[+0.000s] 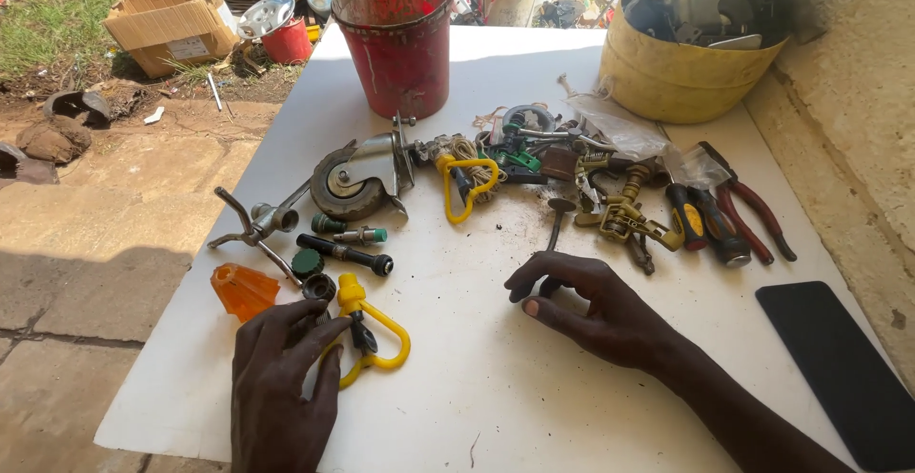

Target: Disassembling a mechanical valve assembly using pliers and manual manipulation on a workbench.

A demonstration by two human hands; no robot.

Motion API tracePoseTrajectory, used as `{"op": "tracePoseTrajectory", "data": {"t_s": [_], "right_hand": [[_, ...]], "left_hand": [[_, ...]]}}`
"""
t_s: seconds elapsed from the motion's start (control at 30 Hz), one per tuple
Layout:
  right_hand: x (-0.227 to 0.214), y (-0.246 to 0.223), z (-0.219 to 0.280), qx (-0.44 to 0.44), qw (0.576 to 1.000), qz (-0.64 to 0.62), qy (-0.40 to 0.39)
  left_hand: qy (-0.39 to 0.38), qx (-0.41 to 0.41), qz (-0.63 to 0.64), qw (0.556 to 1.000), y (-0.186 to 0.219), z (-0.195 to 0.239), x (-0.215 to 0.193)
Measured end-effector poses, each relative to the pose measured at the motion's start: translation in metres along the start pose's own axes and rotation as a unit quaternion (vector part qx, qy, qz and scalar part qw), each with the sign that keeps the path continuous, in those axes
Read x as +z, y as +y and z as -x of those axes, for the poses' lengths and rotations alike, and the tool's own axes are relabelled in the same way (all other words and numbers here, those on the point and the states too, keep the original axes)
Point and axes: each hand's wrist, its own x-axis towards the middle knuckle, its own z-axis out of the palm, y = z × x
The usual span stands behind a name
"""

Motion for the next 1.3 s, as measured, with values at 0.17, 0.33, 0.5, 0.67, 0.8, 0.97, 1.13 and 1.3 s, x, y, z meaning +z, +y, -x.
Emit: {"op": "tracePoseTrajectory", "data": {"t_s": [0.17, 0.33, 0.5, 0.67, 0.8, 0.97, 1.13, 1.3], "right_hand": [[-0.002, -0.002, 0.0, -0.045, 0.999, -0.001, 0.015], [-0.034, 0.002, -0.006, -0.08, 0.987, 0.083, 0.113], [-0.105, 0.021, -0.021, 0.15, 0.901, 0.33, 0.238], [-0.128, 0.045, -0.021, 0.17, 0.897, 0.339, 0.227], [-0.122, 0.05, -0.014, 0.106, 0.9, 0.326, 0.269], [-0.119, 0.056, -0.012, 0.103, 0.873, 0.391, 0.273], [-0.116, 0.062, -0.012, 0.097, 0.857, 0.409, 0.297], [-0.116, 0.059, -0.016, 0.075, 0.875, 0.271, 0.394]], "left_hand": [[0.018, 0.008, -0.037, 0.999, -0.016, -0.003, 0.006], [0.08, 0.024, -0.03, 0.996, 0.002, -0.011, 0.004], [0.084, 0.056, 0.065, 0.993, 0.062, -0.043, 0.002], [-0.08, 0.22, 0.193, 0.953, 0.13, -0.089, 0.036], [-0.139, 0.303, 0.197, 0.922, 0.175, -0.118, 0.092], [-0.121, 0.254, 0.063, 0.958, 0.217, -0.146, 0.156], [-0.143, 0.219, -0.097, 0.96, 0.226, -0.158, 0.213], [-0.125, 0.155, 0.038, 0.979, 0.221, -0.159, 0.214]]}}
